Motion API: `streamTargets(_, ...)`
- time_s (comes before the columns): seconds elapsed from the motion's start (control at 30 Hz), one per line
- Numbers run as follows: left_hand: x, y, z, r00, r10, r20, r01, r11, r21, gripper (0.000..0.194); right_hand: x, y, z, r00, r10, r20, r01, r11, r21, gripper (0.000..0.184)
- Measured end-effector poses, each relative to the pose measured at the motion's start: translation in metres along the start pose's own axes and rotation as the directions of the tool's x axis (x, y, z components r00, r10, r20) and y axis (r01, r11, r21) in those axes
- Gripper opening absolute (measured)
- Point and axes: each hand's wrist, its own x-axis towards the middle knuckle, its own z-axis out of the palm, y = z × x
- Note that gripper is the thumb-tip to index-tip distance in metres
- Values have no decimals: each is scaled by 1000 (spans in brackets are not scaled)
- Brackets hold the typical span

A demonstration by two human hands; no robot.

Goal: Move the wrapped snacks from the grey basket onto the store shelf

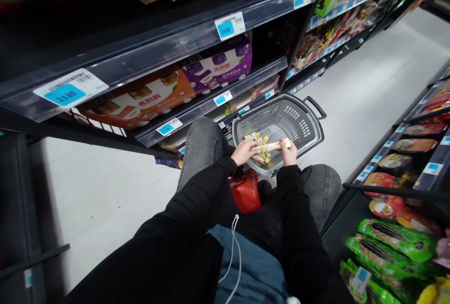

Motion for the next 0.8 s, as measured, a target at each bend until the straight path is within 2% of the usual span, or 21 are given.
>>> streamTargets(0.17,0,2,0,995,-87,40,88,996,-32,16,-4,-7,2,999,46,-6,-46,999,3,39)
streamTargets(0.3,1,2,-2,981,-171,96,187,962,-197,14,-4,-10,-4,998,55,32,-50,990,-129,36)
streamTargets(0.4,3,0,-5,933,-290,215,351,865,-359,18,-1,-10,-10,999,35,33,-27,974,-225,36)
streamTargets(0.5,5,-3,-9,876,-368,311,481,709,-515,23,3,-7,-14,998,59,-20,-62,990,-129,35)
streamTargets(0.57,5,-5,-11,866,-380,325,499,618,-607,27,6,-5,-16,993,110,-47,-111,994,-8,38)
streamTargets(0.67,6,-7,-11,881,-387,273,455,535,-711,35,8,-3,-18,988,146,-41,-142,987,74,41)
streamTargets(0.8,9,-12,-8,877,-445,180,403,478,-781,35,5,-7,-17,999,48,-18,-47,997,64,44)
